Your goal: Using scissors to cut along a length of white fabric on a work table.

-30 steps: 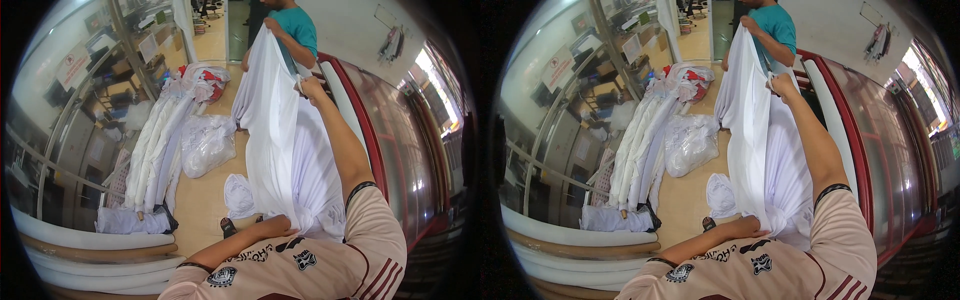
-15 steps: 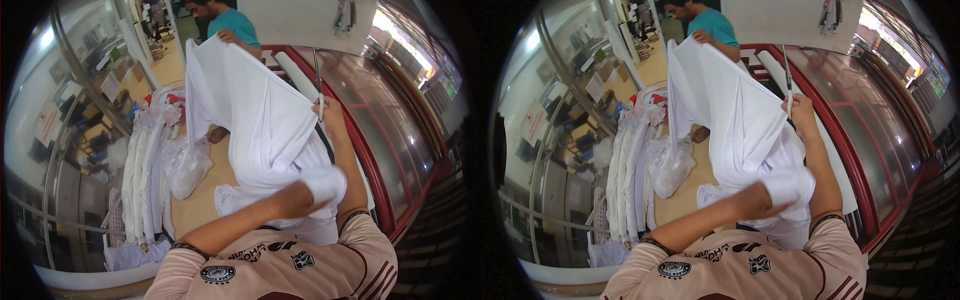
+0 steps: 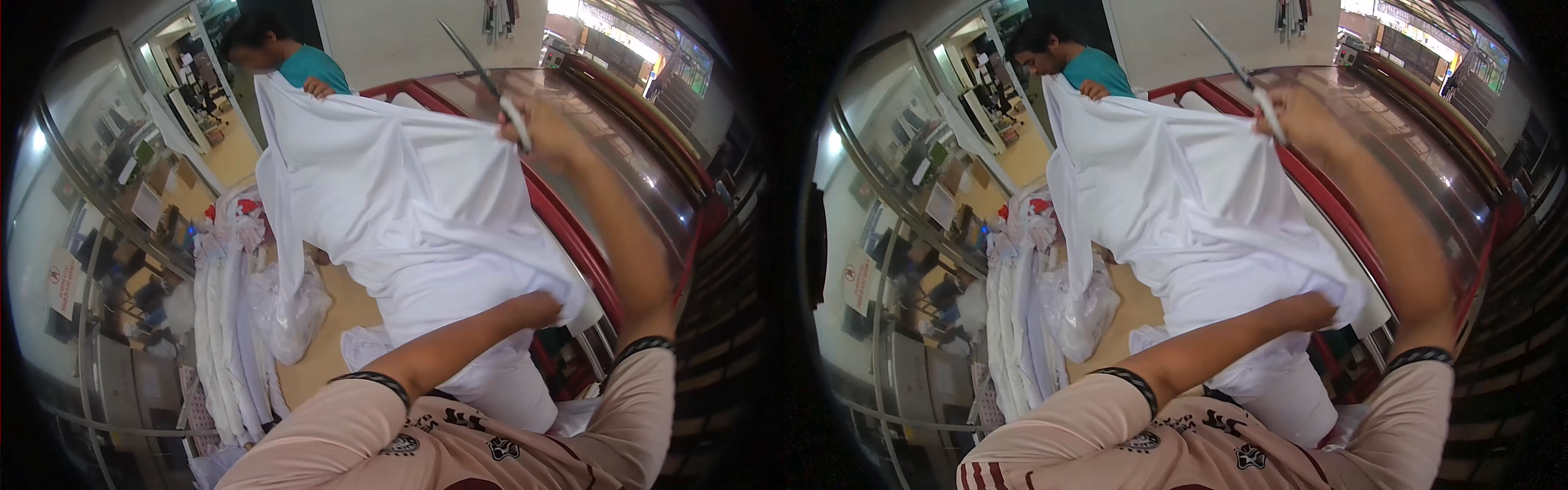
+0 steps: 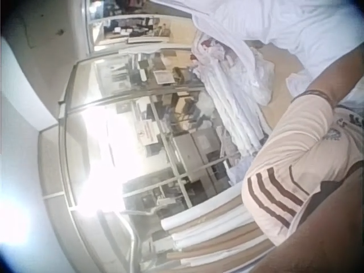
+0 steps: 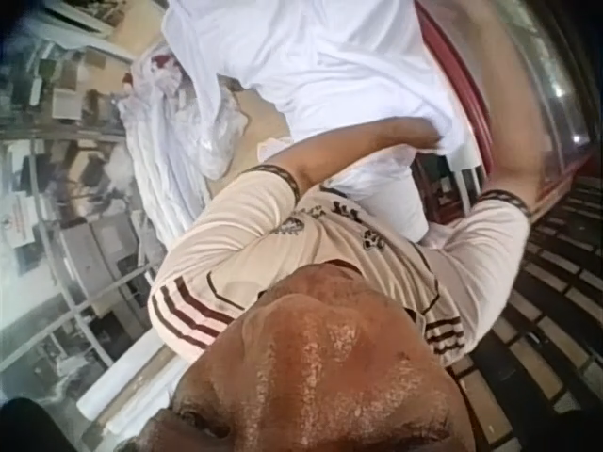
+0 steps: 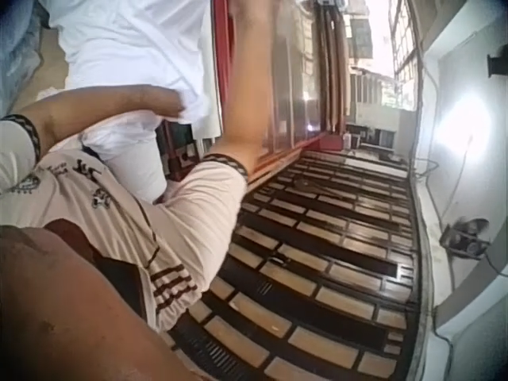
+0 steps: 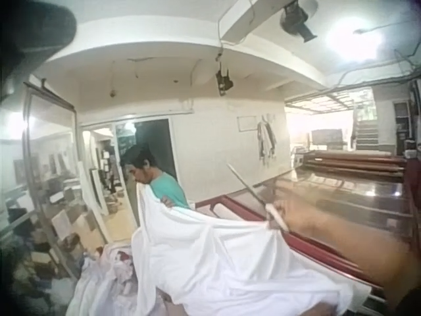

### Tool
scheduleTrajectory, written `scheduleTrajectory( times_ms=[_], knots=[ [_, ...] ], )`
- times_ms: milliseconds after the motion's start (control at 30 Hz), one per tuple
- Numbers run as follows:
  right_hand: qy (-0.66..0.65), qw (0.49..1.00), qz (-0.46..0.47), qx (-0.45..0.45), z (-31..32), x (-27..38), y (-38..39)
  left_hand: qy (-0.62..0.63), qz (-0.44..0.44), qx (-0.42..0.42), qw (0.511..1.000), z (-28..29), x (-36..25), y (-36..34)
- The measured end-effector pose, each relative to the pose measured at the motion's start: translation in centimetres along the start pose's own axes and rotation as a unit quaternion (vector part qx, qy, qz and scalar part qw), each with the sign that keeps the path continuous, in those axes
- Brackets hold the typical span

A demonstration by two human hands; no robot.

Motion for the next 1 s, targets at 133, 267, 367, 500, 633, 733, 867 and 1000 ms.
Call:
scheduleTrajectory(
  times_ms=[133, 267, 367, 500, 633, 733, 867, 1000],
  knots=[
    [-0.081, 0.991, -0.090, -0.054, -5.1, -6.8, 7.9, 0.194, -0.020, -0.043, 0.980, -0.8, 3.9, 13.9],
    [-0.220, 0.954, -0.189, -0.076, -9.6, -11.3, 13.1, 0.150, 0.476, -0.499, 0.709, 8.0, 15.7, 30.1],
    [-0.282, 0.934, -0.208, -0.069, -14.1, -12.0, 15.0, -0.039, 0.306, -0.680, 0.666, 12.1, 17.1, 29.4],
    [-0.299, 0.933, -0.192, -0.049, -18.6, -11.2, 16.2, 0.126, 0.283, -0.678, 0.667, 12.1, 18.9, 28.0],
    [-0.227, 0.960, -0.158, -0.054, -20.1, -10.5, 16.8, 0.279, 0.375, -0.676, 0.570, 10.7, 18.4, 32.8],
    [-0.212, 0.964, -0.151, -0.056, -20.9, -10.8, 17.2, 0.021, 0.406, -0.701, 0.585, 11.1, 15.6, 36.0],
    [-0.148, 0.979, -0.110, -0.089, -22.3, -11.6, 18.1, 0.198, 0.303, -0.774, 0.520, 9.8, 13.9, 37.5],
    [-0.103, 0.987, -0.084, -0.088, -23.8, -11.9, 19.0, 0.323, 0.434, -0.669, 0.510, 8.5, 14.4, 37.0]
  ],
)
Point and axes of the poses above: each hand's wrist, its own y-axis away from the middle knuckle, its own z-axis out of the back of the hand, x = y × z, the point moved 5 cm from there along -y, towards the middle knuckle, and after that the axes turned 10 degrees about -x, right-handed, at the moved point
